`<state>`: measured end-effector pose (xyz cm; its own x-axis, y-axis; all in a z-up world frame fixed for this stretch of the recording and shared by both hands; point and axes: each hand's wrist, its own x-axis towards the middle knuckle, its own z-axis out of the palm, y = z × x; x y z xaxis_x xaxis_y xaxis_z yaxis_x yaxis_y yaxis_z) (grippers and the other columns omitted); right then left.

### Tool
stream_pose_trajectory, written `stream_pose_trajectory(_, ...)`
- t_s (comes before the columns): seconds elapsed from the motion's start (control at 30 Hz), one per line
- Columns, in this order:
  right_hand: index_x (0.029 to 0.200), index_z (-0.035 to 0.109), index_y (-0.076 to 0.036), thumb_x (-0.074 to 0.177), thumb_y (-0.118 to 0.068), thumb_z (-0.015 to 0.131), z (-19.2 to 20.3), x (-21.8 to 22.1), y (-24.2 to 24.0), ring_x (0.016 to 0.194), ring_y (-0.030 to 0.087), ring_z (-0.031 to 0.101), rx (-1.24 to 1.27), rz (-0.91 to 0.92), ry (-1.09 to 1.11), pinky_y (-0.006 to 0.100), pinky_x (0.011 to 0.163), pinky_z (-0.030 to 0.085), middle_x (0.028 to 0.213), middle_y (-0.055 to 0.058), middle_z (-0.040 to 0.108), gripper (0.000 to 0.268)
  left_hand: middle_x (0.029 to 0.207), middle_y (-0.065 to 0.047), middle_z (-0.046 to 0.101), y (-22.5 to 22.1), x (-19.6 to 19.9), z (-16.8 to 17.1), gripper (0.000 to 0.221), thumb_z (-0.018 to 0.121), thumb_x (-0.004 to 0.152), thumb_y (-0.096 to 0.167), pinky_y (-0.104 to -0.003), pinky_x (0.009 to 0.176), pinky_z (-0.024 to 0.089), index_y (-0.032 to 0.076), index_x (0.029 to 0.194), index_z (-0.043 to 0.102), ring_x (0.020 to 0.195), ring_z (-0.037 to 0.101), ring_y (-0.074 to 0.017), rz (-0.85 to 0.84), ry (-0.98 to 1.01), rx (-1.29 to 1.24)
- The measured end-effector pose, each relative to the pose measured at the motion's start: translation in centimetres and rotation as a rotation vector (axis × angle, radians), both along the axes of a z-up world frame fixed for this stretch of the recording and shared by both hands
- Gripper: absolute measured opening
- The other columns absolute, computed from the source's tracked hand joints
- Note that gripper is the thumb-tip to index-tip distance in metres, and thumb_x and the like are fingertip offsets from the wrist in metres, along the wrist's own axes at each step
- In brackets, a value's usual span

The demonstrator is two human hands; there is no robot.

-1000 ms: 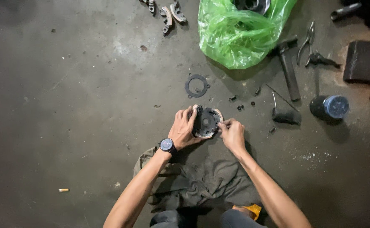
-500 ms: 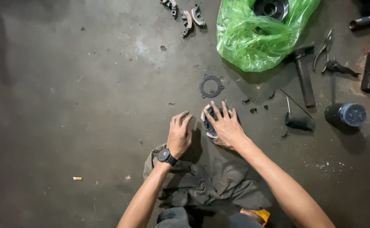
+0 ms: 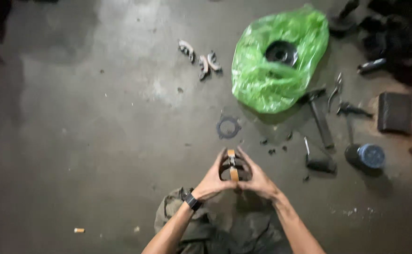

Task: Repairing or assembling motorcycle clutch components on the floor.

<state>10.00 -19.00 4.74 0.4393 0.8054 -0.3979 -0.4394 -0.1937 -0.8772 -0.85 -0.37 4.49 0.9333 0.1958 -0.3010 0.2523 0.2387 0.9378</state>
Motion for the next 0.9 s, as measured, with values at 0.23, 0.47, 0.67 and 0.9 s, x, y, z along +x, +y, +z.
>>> stream_pose_trajectory(0.23, 0.163, 0.023, -0.003, 0.063, -0.049, 0.093, 2.6, 1.6, -0.6, 0.149, 0.025, 0.039, 0.159, -0.128, 0.032, 0.039, 0.120, 0.033, 0.163, 0.013, 0.037, 0.130, 0.167, -0.019, 0.026, -0.2, 2.8, 4.0, 0.146, 0.097, 0.059, 0.035, -0.042, 0.121, 0.036, 0.004, 0.166, 0.002, 0.150, 0.039, -0.0314, -0.315, -0.109, 0.154)
stream_pose_trajectory(0.47, 0.161, 0.025, -0.005, 0.064, -0.048, 0.085, 7.6, 2.1, 0.4, 0.149, 0.026, 0.038, 0.150, -0.195, 0.045, 0.039, 0.120, 0.032, 0.160, 0.013, 0.039, 0.122, 0.167, -0.020, 0.031, -1.2, 4.4, 5.4, 0.140, 0.094, 0.063, 0.040, -0.044, 0.128, 0.029, 0.002, 0.167, 0.008, 0.156, 0.034, -0.0329, -0.263, -0.166, 0.109)
stream_pose_trajectory(0.67, 0.153, 0.037, -0.004, 0.052, -0.045, 0.080, 7.2, 2.3, 0.3, 0.133, 0.031, 0.052, 0.014, -0.250, 0.035, 0.044, 0.112, 0.043, 0.142, 0.017, 0.051, 0.117, 0.158, -0.018, 0.036, -1.5, 4.7, 6.4, 0.132, 0.089, 0.061, 0.038, -0.045, 0.125, 0.033, 0.001, 0.165, 0.018, 0.150, 0.038, -0.0328, -0.232, -0.108, 0.096)
stream_pose_trajectory(0.9, 0.153, 0.037, -0.005, 0.059, -0.048, 0.083, 7.4, 1.6, -0.4, 0.135, 0.034, 0.053, -0.003, -0.210, -0.084, 0.047, 0.112, 0.042, 0.143, 0.020, 0.053, 0.113, 0.155, -0.017, 0.042, -1.8, 4.1, 6.8, 0.124, 0.091, 0.062, 0.035, -0.044, 0.127, 0.031, 0.002, 0.162, 0.027, 0.150, 0.040, -0.0321, -0.210, -0.177, 0.081)
